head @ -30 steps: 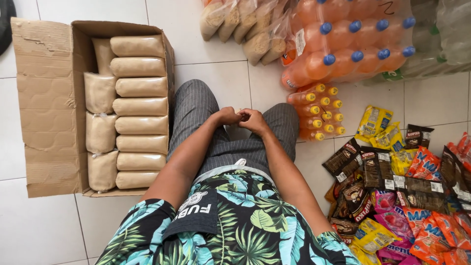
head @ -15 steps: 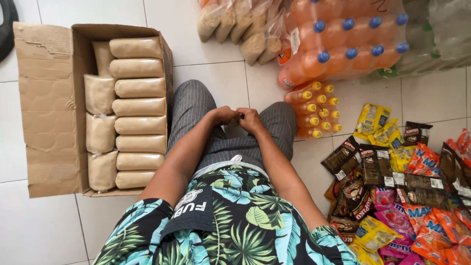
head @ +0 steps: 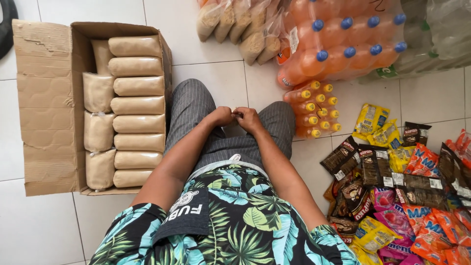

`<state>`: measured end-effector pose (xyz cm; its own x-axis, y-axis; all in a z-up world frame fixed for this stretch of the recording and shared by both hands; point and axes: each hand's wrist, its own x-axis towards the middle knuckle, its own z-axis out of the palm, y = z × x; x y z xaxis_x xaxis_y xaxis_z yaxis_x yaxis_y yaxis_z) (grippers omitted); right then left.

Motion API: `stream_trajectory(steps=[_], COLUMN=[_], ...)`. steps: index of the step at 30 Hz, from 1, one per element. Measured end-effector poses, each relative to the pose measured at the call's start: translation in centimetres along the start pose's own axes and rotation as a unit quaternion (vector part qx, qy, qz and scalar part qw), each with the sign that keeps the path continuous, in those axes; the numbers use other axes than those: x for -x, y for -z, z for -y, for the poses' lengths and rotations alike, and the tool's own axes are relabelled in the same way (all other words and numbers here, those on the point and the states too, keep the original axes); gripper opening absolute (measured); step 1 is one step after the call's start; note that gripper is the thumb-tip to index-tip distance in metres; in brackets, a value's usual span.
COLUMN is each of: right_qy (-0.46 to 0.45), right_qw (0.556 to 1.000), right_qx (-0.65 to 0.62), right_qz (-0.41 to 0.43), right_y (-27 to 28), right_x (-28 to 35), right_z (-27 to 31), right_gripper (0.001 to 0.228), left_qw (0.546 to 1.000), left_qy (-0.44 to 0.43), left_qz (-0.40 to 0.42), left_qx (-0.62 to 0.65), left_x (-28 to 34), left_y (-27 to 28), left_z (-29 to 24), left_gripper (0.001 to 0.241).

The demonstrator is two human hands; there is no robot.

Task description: Packing small bags of sugar or powder into a cardboard box in a storage area.

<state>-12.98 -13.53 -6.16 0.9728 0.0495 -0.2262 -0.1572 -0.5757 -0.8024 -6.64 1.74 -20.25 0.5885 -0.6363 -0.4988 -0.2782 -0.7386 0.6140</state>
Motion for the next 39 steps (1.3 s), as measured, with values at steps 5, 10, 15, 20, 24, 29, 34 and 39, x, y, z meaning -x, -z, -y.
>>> stream_trajectory(steps=[5, 10, 15, 20, 24, 29, 34, 39], right_qy=[0.055, 0.059, 0.102, 0.147, 0.106, 0.082, 0.04, 0.0], right_qw=[0.998, 0.997, 0.99, 0.966, 0.96, 0.977, 0.985, 0.983], right_qx=[0.018, 0.046, 0.097, 0.209, 0.259, 0.194, 0.153, 0.174], right_qz=[-0.02, -0.035, -0.032, -0.025, -0.002, 0.028, 0.066, 0.051], right_y=[0.4, 0.3, -0.1, -0.1, 0.0, 0.7, 0.6, 0.9], right_x=[0.3, 0.5, 0.2, 0.5, 0.4, 0.4, 0.5, 0.8], right_z=[1.8, 2.0, 0.6, 1.0, 0.4, 1.9, 2.4, 2.4], right_gripper=[0.02, 0.02, 0.016, 0.014, 0.019, 0.067, 0.092, 0.085], left_qw=[0.998, 0.985, 0.986, 0.982, 0.983, 0.973, 0.947, 0.941], left_qy=[0.041, 0.117, 0.123, 0.131, 0.084, 0.083, 0.056, 0.034], left_qz=[-0.047, -0.075, -0.07, -0.065, -0.08, -0.057, -0.042, -0.075], left_qx=[0.025, 0.104, 0.087, 0.117, 0.14, 0.206, 0.314, 0.327], left_x=[3.5, 4.3, 4.1, 5.9, 5.7, 8.8, 9.0, 9.9], left_y=[3.3, 4.5, 4.2, 6.2, 5.9, 8.7, 8.7, 9.0], left_z=[-3.6, -4.4, -3.9, -5.5, -5.1, -8.1, -7.3, -8.5], left_gripper=[0.037, 0.037, 0.046, 0.048, 0.041, 0.034, 0.032, 0.025])
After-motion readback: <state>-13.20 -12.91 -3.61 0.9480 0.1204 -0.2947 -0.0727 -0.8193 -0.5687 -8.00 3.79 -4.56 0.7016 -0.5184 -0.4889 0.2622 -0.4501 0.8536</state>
